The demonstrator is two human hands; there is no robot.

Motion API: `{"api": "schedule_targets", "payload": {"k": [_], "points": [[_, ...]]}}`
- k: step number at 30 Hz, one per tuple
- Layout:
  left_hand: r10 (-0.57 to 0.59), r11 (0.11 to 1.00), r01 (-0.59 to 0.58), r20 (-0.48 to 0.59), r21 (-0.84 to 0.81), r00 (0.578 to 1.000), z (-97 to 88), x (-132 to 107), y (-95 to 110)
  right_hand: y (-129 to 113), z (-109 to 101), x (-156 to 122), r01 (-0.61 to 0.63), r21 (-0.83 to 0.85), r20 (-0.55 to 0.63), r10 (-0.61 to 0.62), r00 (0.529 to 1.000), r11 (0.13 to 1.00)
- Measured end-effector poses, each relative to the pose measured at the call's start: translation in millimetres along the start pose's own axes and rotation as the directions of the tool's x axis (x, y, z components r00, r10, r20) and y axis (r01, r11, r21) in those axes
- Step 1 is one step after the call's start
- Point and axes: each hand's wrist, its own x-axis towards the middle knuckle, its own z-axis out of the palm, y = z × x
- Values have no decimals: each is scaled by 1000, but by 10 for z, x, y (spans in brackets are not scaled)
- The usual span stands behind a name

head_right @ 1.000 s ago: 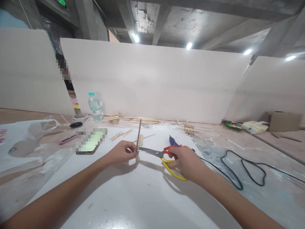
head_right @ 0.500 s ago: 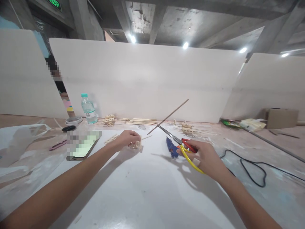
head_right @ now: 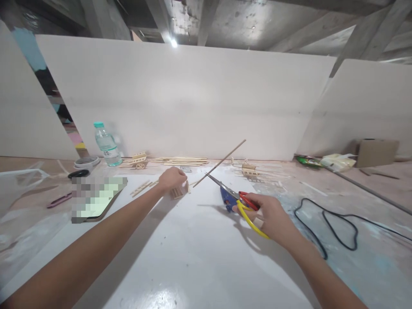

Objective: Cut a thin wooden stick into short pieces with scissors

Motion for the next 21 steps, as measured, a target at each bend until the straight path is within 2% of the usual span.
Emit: {"api": "schedule_targets", "payload": {"k": [3, 4, 6, 7, 8, 10, 14, 18, 21], "points": [[104, 993, -106, -44, -42, 994, -175, -156, 73, -20, 29, 5, 2, -4, 104, -1, 995, 1000], [150, 986, -152, -32, -70, 988, -236, -249, 96, -35, 48, 8, -7, 4, 101, 7, 995, 1000], [237, 962, -231, 26, -147, 971, -344, -486, 119, -92, 97, 15, -15, 37, 105, 11, 994, 999], [328, 919, -293, 97, -263, 940, -387, -618, 118, -136, 128, 20, -14, 61, 113, 7, 994, 998], [378, 876, -316, 109, -364, 920, -423, -750, 109, -192, 161, 23, -11, 87, 121, 0, 993, 996], [364, 835, -302, 50, -460, 930, -488, -983, 75, -328, 232, 28, -5, 125, 131, -12, 991, 992], [242, 845, -272, -125, -460, 962, -652, -1275, -21, -641, 361, 11, 3, 162, 148, -27, 989, 987], [194, 878, -266, -214, -398, 958, -810, -1463, -140, -914, 465, -44, 23, 200, 217, -67, 974, 980], [212, 888, -294, -253, -354, 944, -814, -1573, -210, -1047, 559, -76, -8, 149, 232, -27, 972, 989]]}}
